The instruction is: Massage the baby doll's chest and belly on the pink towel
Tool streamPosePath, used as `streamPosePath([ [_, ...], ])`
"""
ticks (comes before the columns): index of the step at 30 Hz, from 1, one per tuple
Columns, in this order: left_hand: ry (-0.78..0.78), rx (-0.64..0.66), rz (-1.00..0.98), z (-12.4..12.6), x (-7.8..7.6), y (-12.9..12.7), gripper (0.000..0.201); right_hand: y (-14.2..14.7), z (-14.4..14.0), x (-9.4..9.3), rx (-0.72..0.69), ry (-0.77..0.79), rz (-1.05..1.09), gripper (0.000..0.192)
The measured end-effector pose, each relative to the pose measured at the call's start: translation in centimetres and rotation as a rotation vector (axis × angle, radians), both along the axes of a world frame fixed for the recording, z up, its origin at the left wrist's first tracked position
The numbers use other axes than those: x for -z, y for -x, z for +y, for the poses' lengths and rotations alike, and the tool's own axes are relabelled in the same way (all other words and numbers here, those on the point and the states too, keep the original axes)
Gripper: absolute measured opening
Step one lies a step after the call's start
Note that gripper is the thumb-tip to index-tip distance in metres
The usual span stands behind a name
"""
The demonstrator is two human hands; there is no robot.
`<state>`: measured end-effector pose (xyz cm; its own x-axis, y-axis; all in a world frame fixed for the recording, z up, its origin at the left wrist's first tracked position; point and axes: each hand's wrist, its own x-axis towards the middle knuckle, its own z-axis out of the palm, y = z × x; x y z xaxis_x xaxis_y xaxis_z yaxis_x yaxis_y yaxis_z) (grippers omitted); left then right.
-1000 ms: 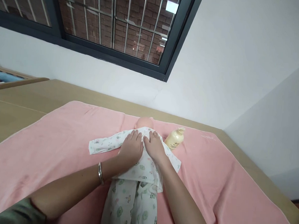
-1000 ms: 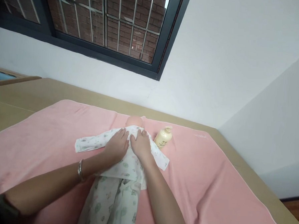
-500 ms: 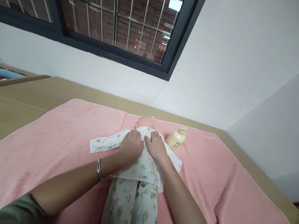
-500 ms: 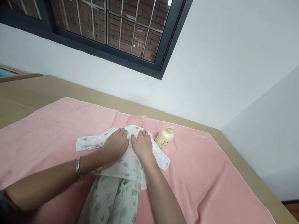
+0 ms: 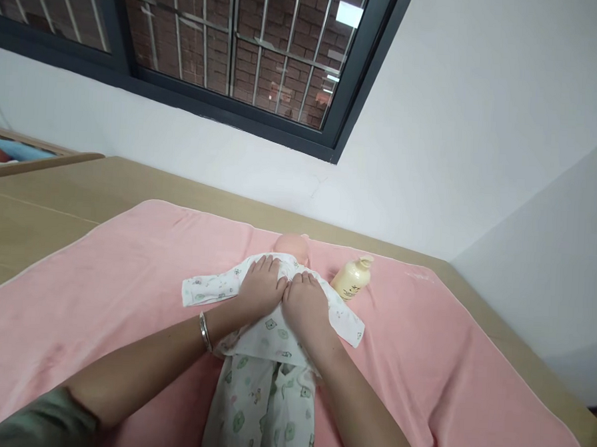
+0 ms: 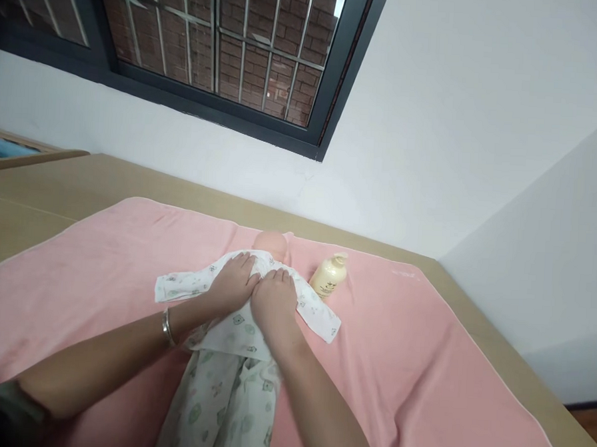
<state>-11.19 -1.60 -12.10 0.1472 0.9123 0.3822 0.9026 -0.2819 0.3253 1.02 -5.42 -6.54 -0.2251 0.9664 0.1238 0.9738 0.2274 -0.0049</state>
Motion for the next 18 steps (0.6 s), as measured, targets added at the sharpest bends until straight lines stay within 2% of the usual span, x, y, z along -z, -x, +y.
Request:
streamPosePath([
  [3,0.004,-0.013,0.019,-0.3,0.2,-0.2,0.052,-0.9,1.1,0.2,0.005,0.013,0.128,0.042],
  [7,-0.005,-0.028,0.021,-0.3,0.3,-0.3,0.053,-2.1,3.2,1.0,0.055,0.062,0.269,0.053],
  [18,-0.033,-0.028,0.026,-0.7,0.9,-0.8,0.05,-2.2,3.5,1.7,0.058,0.053,0.275,0.057],
])
